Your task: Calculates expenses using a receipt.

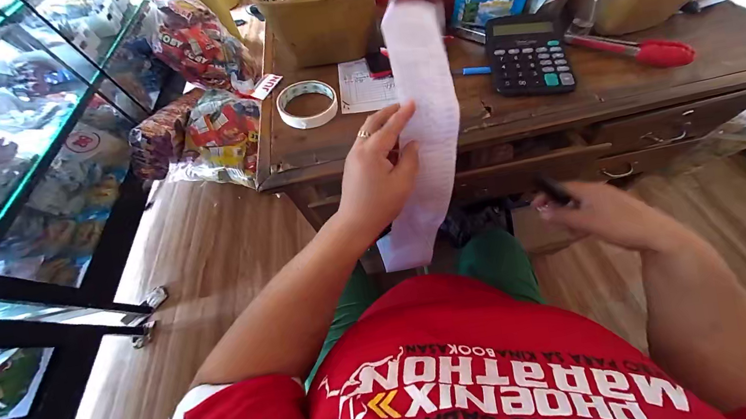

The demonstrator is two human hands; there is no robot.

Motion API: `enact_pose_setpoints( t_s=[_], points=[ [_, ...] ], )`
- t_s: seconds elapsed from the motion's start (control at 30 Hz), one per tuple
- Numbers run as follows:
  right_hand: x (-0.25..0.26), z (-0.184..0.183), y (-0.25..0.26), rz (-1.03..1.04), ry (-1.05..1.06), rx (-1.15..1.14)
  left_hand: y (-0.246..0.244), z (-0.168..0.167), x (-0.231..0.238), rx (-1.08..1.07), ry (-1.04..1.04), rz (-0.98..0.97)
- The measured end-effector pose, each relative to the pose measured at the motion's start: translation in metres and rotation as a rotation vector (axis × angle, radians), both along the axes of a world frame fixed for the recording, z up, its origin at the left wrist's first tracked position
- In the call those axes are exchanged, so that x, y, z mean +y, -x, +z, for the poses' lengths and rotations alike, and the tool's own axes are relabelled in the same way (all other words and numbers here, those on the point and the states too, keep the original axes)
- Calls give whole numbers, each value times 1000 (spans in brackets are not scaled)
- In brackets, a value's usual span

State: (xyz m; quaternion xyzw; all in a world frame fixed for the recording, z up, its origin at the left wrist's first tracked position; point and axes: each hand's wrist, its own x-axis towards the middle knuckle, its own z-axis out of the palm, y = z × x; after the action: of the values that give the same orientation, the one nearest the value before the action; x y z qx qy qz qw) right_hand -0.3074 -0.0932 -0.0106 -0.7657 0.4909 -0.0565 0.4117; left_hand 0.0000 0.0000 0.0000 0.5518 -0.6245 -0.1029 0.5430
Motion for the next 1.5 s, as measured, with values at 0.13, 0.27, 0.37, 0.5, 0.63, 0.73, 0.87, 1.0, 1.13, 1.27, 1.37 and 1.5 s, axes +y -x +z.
enact_pose_setpoints(
  t_s=[0.13, 0.27, 0.37, 0.5, 0.63, 0.73, 0.87, 1.0, 1.13, 1.27, 1.37, 1.5],
  points=[
    [-37, 54, 19, -311, 337, 79, -7, -7, -12, -298, -116, 127],
    [-107, 81, 17, -300, 424, 436, -12, -12, -17, -481, -201, 204],
    [-154, 72, 7, -192, 522, 533, -11, -22, -18, -561, -141, 259],
    [-169, 56, -9, -197, 738, 372, -11, -39, -16, -612, -42, 244],
    [-100, 57, -59, -96, 873, 32, -2, -50, -13, -676, 15, 216],
    [-55, 27, -94, 129, 907, -180, 12, -58, -16, -711, 59, 198],
    [-51, -4, -117, 295, 928, -228, 25, -68, -27, -782, 159, 173],
    [-58, -5, -108, 282, 935, -158, 25, -64, -37, -802, 193, 177],
    [-56, -14, -104, 245, 971, -203, 27, -64, -44, -788, 216, 189],
    [-57, -19, -105, 232, 993, -236, 26, -68, -45, -802, 220, 199],
    [-57, -23, -105, 199, 1028, -267, 25, -68, -45, -808, 217, 198],
    [-58, -27, -106, 97, 1096, -323, 23, -70, -46, -821, 242, 219]
  ],
)
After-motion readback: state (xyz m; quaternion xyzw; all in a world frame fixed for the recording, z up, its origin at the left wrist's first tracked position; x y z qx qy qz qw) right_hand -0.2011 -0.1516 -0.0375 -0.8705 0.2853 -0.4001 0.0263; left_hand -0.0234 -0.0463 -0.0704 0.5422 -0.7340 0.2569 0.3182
